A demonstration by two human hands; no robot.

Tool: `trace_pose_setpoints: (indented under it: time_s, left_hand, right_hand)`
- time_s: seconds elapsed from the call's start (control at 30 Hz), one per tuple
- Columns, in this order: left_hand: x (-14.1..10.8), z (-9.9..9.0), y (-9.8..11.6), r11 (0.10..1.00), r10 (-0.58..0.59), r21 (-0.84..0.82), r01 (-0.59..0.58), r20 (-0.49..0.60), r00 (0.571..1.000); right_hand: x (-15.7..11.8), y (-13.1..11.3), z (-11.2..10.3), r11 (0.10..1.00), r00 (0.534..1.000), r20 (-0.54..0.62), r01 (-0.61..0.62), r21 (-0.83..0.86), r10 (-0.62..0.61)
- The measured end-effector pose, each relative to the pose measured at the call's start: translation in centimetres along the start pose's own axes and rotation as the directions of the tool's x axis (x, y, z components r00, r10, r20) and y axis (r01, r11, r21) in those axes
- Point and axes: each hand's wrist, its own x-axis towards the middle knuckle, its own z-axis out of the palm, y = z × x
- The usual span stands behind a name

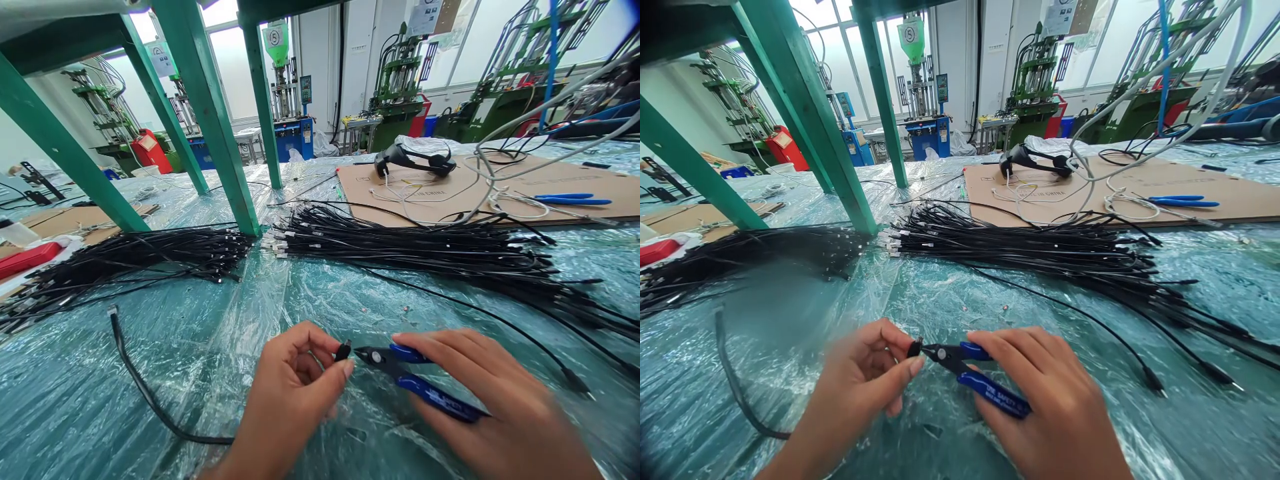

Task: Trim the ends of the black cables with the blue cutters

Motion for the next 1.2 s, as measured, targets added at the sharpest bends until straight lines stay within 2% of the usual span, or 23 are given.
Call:
trace_pose_setpoints:
  time_s: [0.17,0.33,0.7,0.93,1.07,1.2]
  left_hand:
    - [-0.25,0.15,0.06,0.998,0.008,0.069,-0.008,-0.007,1.000]
    - [-0.45,0.33,0.20,0.994,0.020,0.106,-0.014,-0.058,0.998]
    - [-0.22,-0.14,-0.33,0.995,-0.006,0.098,0.001,0.055,0.998]
    - [-0.11,0.11,-0.07,0.998,-0.023,0.061,0.021,0.036,0.999]
    - [-0.07,0.00,-0.19,0.997,-0.034,0.066,0.029,0.080,0.996]
    - [0.01,-0.04,0.07,0.998,-0.042,0.039,0.039,0.086,0.995]
  right_hand:
    - [-0.03,0.03,0.11,0.999,1.000,0.005,0.023,-0.031,-0.023]
    - [-0.23,0.18,0.26,1.000,1.000,0.029,0.010,-0.011,-0.010]
    - [-0.21,0.03,0.30,0.999,0.998,0.047,0.035,-0.033,-0.034]
    - [-0.60,0.29,0.27,1.000,0.998,0.064,0.015,-0.014,-0.014]
    - [-0.72,0.46,0.16,1.000,0.996,0.087,0.009,-0.010,-0.008]
    - [-0.68,0.23,-0.11,0.997,0.992,0.126,0.012,0.070,-0.021]
